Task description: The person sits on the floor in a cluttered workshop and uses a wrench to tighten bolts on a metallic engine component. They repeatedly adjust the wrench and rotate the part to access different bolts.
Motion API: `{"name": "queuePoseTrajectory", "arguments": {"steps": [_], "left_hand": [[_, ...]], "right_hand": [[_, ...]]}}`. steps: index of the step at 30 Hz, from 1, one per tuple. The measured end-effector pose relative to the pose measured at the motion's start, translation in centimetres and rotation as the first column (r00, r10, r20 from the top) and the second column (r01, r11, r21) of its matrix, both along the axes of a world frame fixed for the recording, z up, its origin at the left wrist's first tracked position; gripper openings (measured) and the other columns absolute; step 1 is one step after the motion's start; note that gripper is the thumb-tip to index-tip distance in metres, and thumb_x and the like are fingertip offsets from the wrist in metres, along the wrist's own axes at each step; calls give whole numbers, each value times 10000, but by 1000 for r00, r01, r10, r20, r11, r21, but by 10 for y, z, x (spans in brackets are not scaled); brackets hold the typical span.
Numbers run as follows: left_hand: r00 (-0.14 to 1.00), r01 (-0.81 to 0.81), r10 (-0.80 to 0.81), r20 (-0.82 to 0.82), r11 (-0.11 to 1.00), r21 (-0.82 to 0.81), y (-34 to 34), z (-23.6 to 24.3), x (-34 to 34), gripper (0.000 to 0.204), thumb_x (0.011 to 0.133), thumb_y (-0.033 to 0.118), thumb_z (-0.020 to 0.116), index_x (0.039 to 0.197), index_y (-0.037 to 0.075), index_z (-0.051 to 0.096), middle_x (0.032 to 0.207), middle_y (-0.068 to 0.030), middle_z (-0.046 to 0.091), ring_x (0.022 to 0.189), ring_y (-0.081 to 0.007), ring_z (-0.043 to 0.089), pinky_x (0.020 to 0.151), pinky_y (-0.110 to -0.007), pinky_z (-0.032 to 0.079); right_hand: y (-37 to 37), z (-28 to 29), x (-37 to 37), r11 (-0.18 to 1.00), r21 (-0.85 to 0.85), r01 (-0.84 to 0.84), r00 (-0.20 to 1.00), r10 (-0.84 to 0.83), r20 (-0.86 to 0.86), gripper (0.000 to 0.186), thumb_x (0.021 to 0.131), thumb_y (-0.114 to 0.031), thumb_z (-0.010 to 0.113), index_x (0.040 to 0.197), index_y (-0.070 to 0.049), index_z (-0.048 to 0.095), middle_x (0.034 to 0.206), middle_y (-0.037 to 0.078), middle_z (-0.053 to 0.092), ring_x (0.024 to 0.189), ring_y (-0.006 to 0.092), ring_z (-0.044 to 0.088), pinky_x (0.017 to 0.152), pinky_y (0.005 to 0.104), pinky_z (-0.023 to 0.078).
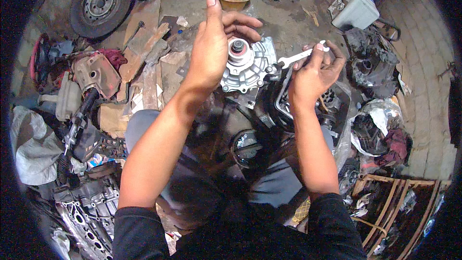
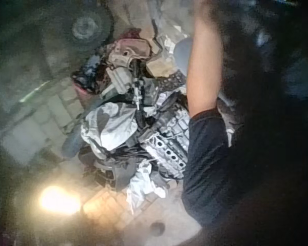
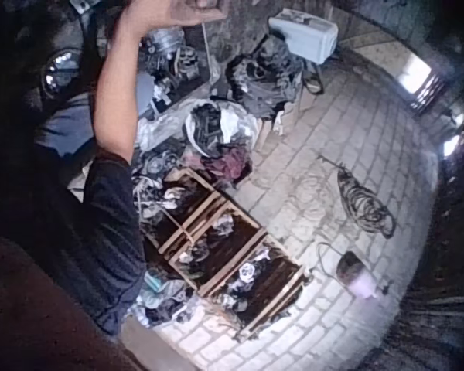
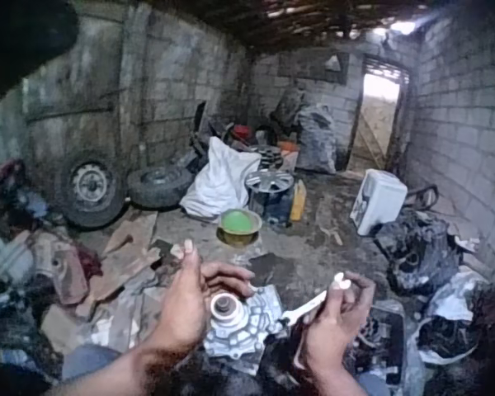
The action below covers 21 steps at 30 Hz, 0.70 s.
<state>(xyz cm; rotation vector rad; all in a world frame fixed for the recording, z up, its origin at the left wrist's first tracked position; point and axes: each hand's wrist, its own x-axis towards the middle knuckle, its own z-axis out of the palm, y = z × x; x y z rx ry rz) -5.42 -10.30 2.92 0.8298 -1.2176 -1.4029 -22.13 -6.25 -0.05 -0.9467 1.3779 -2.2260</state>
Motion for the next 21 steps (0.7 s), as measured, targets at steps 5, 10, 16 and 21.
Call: {"name": "queuePoseTrajectory", "arguments": {"steps": [5, 10, 16, 21], "left_hand": [[1000, -14, 14, 19, 1000, 26, 0, 2, -1, 958, 983, 704, 78, 963, -10, 717, 767, -109, 702, 738, -154, 643, 658, -264, 461], [1000, -22, 22, 10, 999, 34, 1, 3, -3, 971, 978, 709, 66, 962, -7, 720, 759, -105, 703, 733, -146, 632, 650, -262, 447], [999, -7, 6, 37, 1000, 11, -2, 0, 1, 964, 986, 693, 61, 968, -10, 720, 758, -103, 704, 739, -140, 621, 668, -269, 450], [999, 41, -42, 16, 999, 23, 1, 0, 2, 910, 993, 687, 95, 1019, -7, 683, 845, -132, 691, 843, -190, 659, 779, -288, 506]], "right_hand": [[4, -10, 7, 999, 49, 0, 991, 7, -137, 230, 1006, -97, 517, 1197, -44, 399, 843, 136, 611, 434, 113, 492, 337, 254, 348], [10, -33, 30, 995, 29, -92, 973, 96, -211, 213, 1012, -88, 494, 1187, -47, 381, 855, 130, 612, 471, 111, 501, 368, 250, 384], [4, -5, 6, 1000, -2, 25, 996, -25, -90, 206, 1013, -105, 518, 1178, -55, 405, 839, 115, 605, 475, 107, 497, 370, 236, 366], [4, -12, 6, 999, 16, 28, 992, -25, -120, 210, 1015, -100, 514, 1187, -57, 401, 827, 107, 598, 471, 105, 492, 373, 236, 365]]}}
